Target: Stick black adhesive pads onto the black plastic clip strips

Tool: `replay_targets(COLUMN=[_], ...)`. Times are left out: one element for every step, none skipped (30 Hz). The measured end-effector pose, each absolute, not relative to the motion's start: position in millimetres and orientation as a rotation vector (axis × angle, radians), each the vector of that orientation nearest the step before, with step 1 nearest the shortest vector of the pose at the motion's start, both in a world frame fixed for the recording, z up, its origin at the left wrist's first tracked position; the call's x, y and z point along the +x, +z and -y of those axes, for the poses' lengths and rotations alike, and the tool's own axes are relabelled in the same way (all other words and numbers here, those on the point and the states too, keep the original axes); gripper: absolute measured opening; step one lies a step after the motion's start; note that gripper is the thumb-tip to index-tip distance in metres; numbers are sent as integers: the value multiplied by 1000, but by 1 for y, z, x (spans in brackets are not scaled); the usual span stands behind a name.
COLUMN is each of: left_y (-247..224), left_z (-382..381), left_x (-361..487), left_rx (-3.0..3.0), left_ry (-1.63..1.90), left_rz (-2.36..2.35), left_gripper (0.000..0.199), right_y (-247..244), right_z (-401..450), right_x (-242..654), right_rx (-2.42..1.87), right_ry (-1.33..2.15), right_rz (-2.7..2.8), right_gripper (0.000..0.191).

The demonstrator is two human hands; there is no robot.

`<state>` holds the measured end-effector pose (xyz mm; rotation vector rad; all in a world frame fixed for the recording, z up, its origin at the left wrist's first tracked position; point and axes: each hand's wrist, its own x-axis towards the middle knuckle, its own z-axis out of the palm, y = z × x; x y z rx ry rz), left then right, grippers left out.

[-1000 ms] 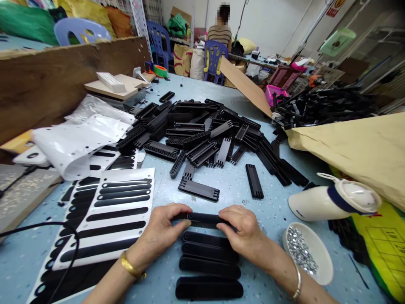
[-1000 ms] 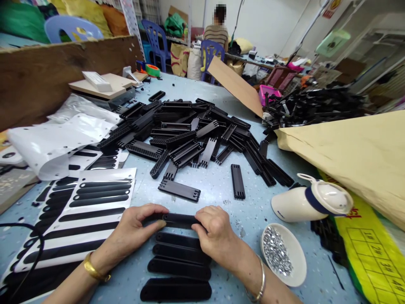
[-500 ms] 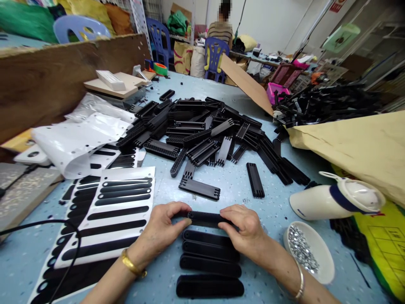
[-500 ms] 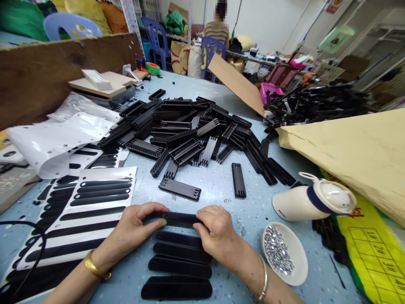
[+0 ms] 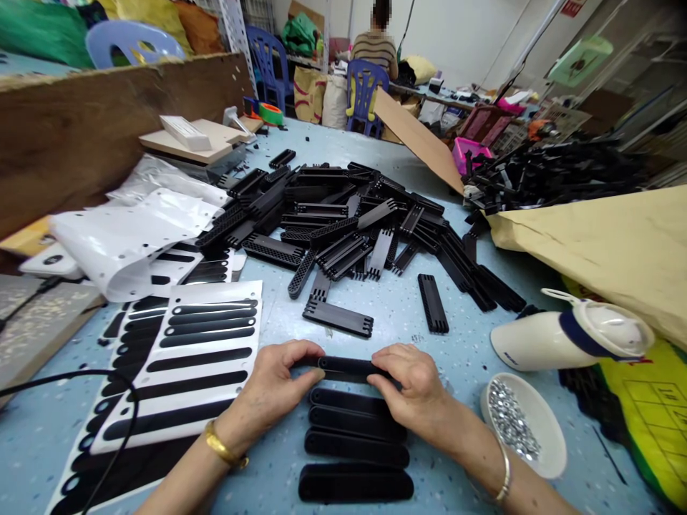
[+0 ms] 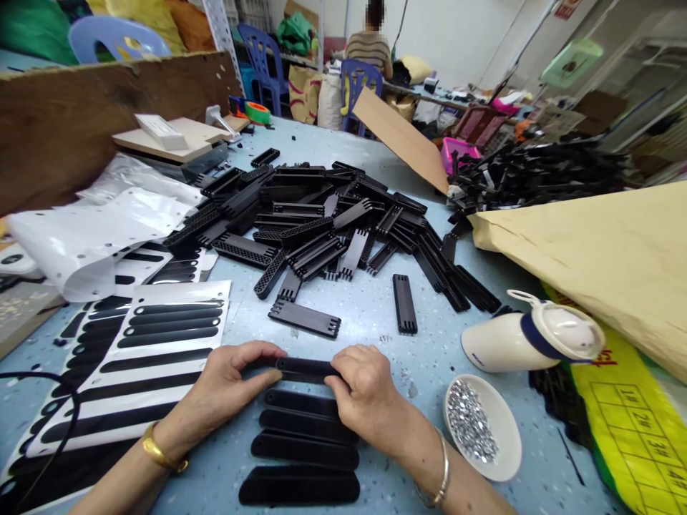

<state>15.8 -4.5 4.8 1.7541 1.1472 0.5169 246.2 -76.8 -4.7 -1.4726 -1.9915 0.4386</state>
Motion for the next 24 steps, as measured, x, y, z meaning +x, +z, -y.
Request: replay_targets(left_y=[5,5,4,5,5,5,6,7,7,8,8,9,8,8,8,7,6,6,5,5,5,5,6,6], left_z=[5,5,5,4,4,4,3,3,3,2,2,2,2,2,3,3,3,3,3,2,2,1,1,0], left_x=[16,15,15,14,13,13,12,12,12,12,12,12,11,11,11,10,10,9,9,9,9,9,10,11], left_rx=[1757,1761,1765,1769,1775,1781,1786,1790,1793,1793,1790,1787,1786,1787,1790,1797,1804,1810,1815,1817,1816,1809,1797,1781], left_ry=[511,511,515,525,532,534,529,520,505,496,492,493,493,495,500,504,509,515,520,523,523,524,523,518], left_rz=[-1146,-1144,-1140,-1134,-1127,-1117,-1107,-1097,-1088,-1083,-1082,-1082,-1082,-1082,-1080,-1077,-1074,-1071,-1068,-1063,-1059,-1058,-1058,-1060], left_gripper=[16,17,19,23,25,26,26,25,23,21,21,21,21,21,21,22,23,24,25,25,25,25,25,25], right_y=[-4,-4,-3,-3,-2,-1,-1,0,0,0,-1,-1,-1,-2,-2,-1,-1,-1,0,0,0,0,-1,-1], right_z=[77,77,77,77,77,77,77,77,77,76,76,76,76,76,76,76,76,76,76,75,75,75,75,75], right_x=[246,246,246,246,245,245,245,245,245,245,245,245,245,245,245,244,244,244,243,243,243,242,242,242], right_rx=[-1474,-1476,-1476,-1476,-1474,-1473,-1472,-1472,-1471,-1471,-1470,-1471,-1474,-1478,-1484,-1492,-1498,-1502,-1505,-1508,-1508,-1508,-1506,-1503], right_ry=[439,438,438,438,440,441,443,443,441,438,435,433,432,432,433,432,432,431,427,422,417,415,414,415], right_rz=[1991,1989,1988,1987,1986,1985,1984,1982,1981,1979,1977,1975,1974,1974,1977,1980,1986,1990,1992,1993,1993,1991,1989,1986], right_gripper=[8,8,9,9,10,10,11,11,11,11,11,10,10,10,10,10,9,9,8,8,8,8,8,8])
